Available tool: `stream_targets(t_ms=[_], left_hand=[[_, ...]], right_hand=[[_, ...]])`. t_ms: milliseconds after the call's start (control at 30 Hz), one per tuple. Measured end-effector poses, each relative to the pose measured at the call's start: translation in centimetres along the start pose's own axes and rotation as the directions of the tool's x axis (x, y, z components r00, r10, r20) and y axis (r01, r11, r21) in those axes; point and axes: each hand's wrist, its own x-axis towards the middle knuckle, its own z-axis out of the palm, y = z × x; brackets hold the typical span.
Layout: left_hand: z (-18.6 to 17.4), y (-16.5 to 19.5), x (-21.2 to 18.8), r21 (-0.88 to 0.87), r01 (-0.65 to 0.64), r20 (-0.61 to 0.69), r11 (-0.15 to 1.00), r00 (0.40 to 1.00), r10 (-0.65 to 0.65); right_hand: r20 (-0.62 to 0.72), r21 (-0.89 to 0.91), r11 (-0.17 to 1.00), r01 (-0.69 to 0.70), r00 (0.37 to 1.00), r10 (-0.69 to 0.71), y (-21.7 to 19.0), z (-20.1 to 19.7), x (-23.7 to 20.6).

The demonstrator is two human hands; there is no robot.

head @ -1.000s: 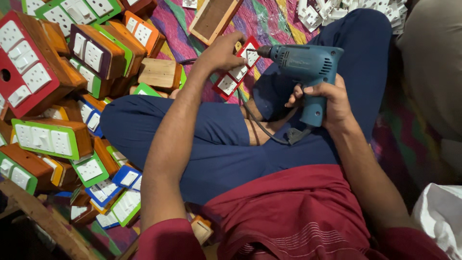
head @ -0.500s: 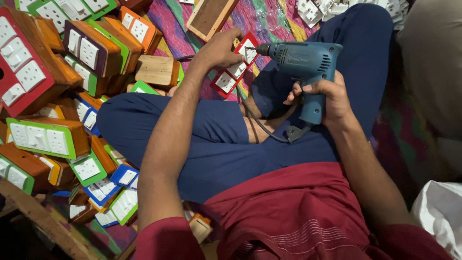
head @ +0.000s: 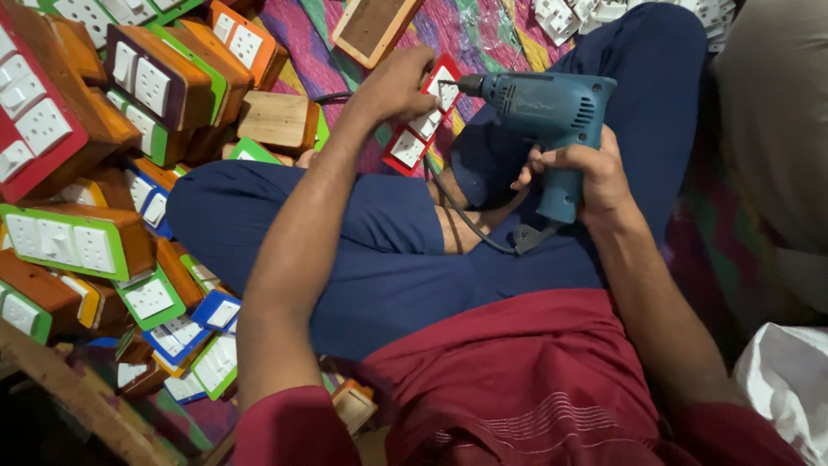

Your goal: The person sits on a patterned mat and uses a corded drill to fasten white electrical socket plates into small wooden frames. They pick up frames, align the plates, drill screws, and place the finished units aside. Another person nearby handles similar items.

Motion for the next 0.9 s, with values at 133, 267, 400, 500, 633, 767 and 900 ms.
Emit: stream_targets(t_ms=[133, 267, 400, 500, 633, 767, 900], left_hand=[[-0.1, 0.0, 0.1, -0.041, -0.008, -0.017, 0.999, 1.000, 0.007], [-0.1, 0.1, 0.0, -0.022, 0.061, 0.004, 0.998, 0.998, -0.061], [0.2, 0.0, 0.2, -0.011, 0.060, -0.031, 0.998, 0.998, -0.060], [0.3, 0.0, 0.2, 0.029, 0.055, -0.040, 0.998, 0.998, -0.054], [0.3, 0.2, 0.1, 0.027, 0.083, -0.028, 0.996, 0.996, -0.082], [0.3, 0.2, 0.1, 0.026, 0.119, 0.007, 0.993, 0.993, -0.119], [0.9, -0.3, 0.3, 0.045, 0.111, -0.007, 0.993, 0.994, -0.111]], right_hand=[[0.021, 0.013, 1.000, 0.003, 1.000, -0.003, 0.0, 0.0, 0.1], [0.035, 0.019, 1.000, -0.006, 0.999, 0.005, -0.4, 0.4, 0.1], [0.037, 0.033, 0.999, -0.020, 0.999, 0.019, -0.6, 0.6, 0.1], [0.042, 0.025, 0.999, -0.021, 0.999, 0.020, -0.6, 0.7, 0.2], [0.050, 0.023, 1.000, -0.018, 0.999, 0.017, -0.6, 0.7, 0.2], [0.023, -0.002, 1.000, -0.021, 1.000, 0.021, -0.6, 0.6, 0.2], [0.031, -0.018, 1.000, -0.020, 0.999, 0.021, -0.5, 0.5, 0.2]])
